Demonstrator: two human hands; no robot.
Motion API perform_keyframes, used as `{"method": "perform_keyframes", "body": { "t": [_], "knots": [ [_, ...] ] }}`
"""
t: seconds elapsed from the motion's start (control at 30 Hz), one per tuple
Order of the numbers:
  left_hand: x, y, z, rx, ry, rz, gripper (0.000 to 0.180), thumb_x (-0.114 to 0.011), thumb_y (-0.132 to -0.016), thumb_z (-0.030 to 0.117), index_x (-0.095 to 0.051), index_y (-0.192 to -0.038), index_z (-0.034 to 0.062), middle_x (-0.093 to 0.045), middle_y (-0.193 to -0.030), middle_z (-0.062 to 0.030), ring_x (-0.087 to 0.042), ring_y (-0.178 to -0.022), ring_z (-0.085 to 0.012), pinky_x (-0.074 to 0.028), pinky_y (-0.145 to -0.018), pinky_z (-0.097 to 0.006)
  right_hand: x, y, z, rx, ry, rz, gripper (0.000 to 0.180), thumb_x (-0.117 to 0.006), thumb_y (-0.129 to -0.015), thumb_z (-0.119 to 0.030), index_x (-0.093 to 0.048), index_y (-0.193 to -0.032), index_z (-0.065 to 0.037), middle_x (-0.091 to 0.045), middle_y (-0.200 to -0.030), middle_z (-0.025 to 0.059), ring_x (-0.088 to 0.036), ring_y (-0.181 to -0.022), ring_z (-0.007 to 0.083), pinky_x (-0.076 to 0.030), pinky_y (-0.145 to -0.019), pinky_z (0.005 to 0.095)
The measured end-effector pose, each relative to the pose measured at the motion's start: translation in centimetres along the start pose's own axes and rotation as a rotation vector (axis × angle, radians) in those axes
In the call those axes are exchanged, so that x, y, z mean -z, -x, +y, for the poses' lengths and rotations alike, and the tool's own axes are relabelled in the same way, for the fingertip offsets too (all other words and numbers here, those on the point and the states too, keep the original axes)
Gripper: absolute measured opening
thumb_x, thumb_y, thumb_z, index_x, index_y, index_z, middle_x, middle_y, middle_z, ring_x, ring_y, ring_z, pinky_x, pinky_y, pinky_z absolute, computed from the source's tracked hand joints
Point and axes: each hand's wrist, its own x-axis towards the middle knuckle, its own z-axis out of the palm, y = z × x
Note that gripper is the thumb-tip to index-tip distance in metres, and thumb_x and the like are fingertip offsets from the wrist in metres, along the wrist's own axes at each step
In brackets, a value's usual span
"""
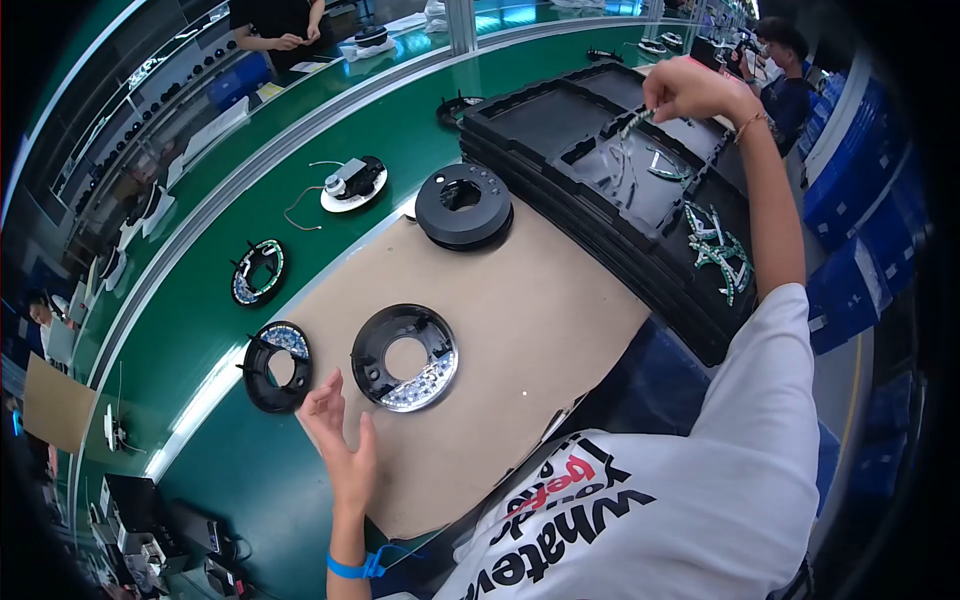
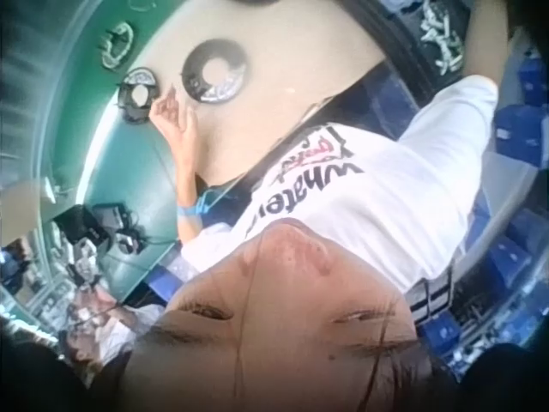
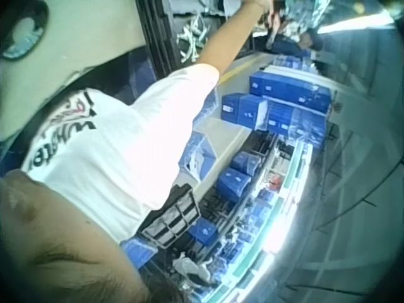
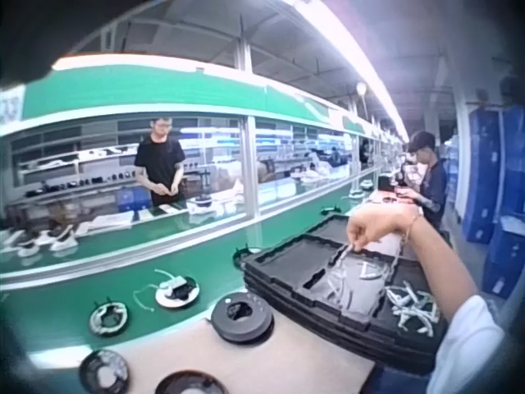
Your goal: The person assembles LED light fixtures by hand, attaching LED strips and wires to circular frames on an assembly line.
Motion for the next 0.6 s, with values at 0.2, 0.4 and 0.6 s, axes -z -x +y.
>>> {"method": "perform_keyframes", "body": {
  "t": [0.2,0.4,0.6],
  "knots": [
    [0.7,-0.5,2.0,-0.046,-0.015,-0.011,0.051,-0.048,-0.075,-0.006,-0.029,-0.12,0.0081,-0.036,-0.132,-0.0161,-0.038,-0.123,-0.0261,-0.03,-0.1,-0.041,-0.4,-0.8,0.4,0.196,0.056,0.33,0.012,-0.068,-0.068,-0.004,-0.06,-0.073,0.001,-0.057,-0.064,0.0091,-0.058,-0.063,0.0192,-0.045,-0.057,0.0301],
    [0.3,-0.2,2.1,-0.064,-0.011,-0.026,0.05,-0.048,-0.076,-0.005,-0.03,-0.12,0.0077,-0.04,-0.127,-0.0148,-0.044,-0.115,-0.0244,-0.036,-0.094,-0.038,-0.9,-0.7,0.1,-0.049,0.152,0.106,0.02,-0.071,-0.062,-0.006,-0.06,-0.077,0.0,-0.062,-0.075,0.0123,-0.06,-0.072,0.0252,-0.048,-0.064,0.0347],
    [-0.2,-0.1,1.7,-0.057,0.025,-0.052,0.048,-0.048,-0.077,-0.003,-0.031,-0.12,0.008,-0.042,-0.126,-0.0136,-0.047,-0.11,-0.0222,-0.038,-0.09,-0.034,-1.3,0.6,1.2,-0.086,0.249,0.612,0.017,-0.069,-0.065,-0.007,-0.06,-0.077,0.0,-0.062,-0.073,0.012,-0.061,-0.073,0.027,-0.048,-0.065,0.0352]
  ]
}}
